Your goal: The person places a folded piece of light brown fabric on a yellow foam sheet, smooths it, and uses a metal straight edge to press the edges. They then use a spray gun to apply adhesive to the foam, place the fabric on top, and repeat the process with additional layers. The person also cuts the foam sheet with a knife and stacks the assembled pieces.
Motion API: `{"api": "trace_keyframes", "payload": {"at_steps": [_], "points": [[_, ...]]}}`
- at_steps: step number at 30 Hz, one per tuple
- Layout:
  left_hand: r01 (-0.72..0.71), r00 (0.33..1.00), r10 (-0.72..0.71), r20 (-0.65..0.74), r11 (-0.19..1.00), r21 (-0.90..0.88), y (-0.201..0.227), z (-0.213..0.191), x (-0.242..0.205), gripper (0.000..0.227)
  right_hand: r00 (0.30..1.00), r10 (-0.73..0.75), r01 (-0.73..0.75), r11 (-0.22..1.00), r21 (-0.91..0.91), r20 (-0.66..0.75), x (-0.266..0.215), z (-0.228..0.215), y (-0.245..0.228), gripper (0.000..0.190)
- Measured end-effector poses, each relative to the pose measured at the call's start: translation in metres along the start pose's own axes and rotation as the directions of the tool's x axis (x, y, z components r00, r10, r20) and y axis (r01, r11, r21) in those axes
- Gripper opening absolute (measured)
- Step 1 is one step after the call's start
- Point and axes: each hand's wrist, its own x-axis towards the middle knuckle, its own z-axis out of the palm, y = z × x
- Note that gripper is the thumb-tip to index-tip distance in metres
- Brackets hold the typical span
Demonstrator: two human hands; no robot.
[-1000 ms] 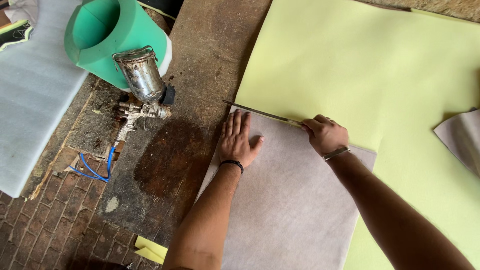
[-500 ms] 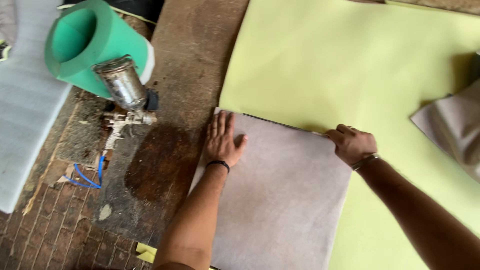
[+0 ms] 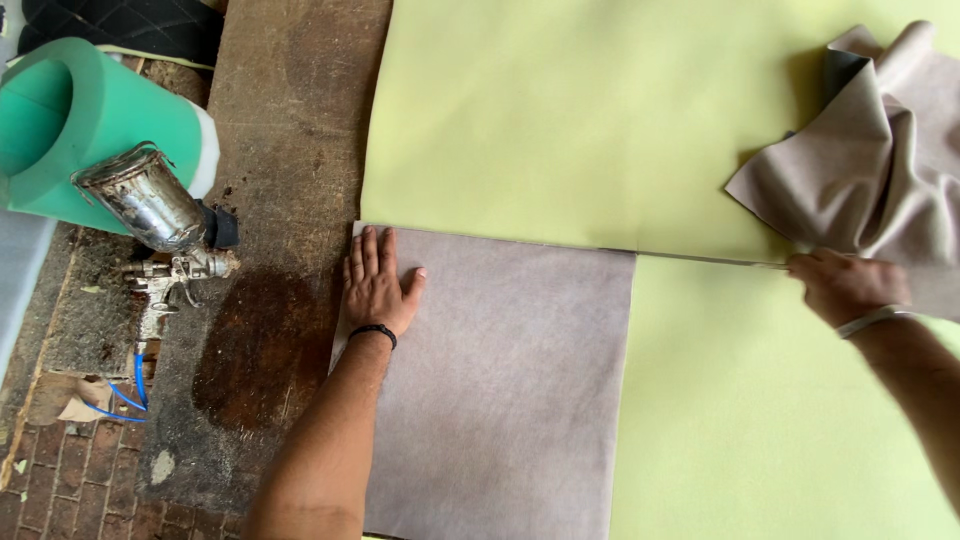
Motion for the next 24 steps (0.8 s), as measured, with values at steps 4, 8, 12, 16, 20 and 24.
{"api": "trace_keyframes", "payload": {"at_steps": [4, 8, 12, 16, 20, 24], "points": [[-0.015, 0.999, 0.013, -0.043, 0.999, -0.035, -0.002, 0.005, -0.01, 0.09, 0.978, 0.146, -0.13, 0.985, 0.114, -0.149, -0.038, 0.012, 0.028, 0.009], [0.274, 0.953, -0.299, -0.048, 0.92, -0.279, -0.021, -0.004, -0.082, 0.087, 0.909, 0.36, -0.266, 0.89, 0.371, -0.212, -0.095, 0.015, 0.003, 0.019], [0.447, 0.894, -0.438, 0.088, 0.876, -0.182, -0.029, -0.027, -0.129, 0.097, 0.826, 0.564, -0.429, 0.652, 0.624, -0.021, -0.143, 0.008, -0.057, 0.018], [0.584, 0.812, -0.47, 0.346, 0.662, -0.47, -0.033, -0.051, -0.128, 0.085, 0.809, 0.586, -0.457, 0.678, 0.577, -0.048, -0.171, -0.023, -0.121, 0.026], [0.469, 0.882, -0.37, 0.291, 0.642, -0.607, -0.064, -0.062, -0.134, 0.053, 0.797, 0.573, -0.405, 0.742, 0.534, -0.191, -0.187, -0.075, -0.202, 0.034], [0.403, 0.913, -0.317, 0.257, 0.597, -0.694, -0.098, -0.045, -0.14, 0.047, 0.857, 0.51, -0.299, 0.61, 0.734, -0.074, -0.192, -0.118, -0.308, 0.024]]}}
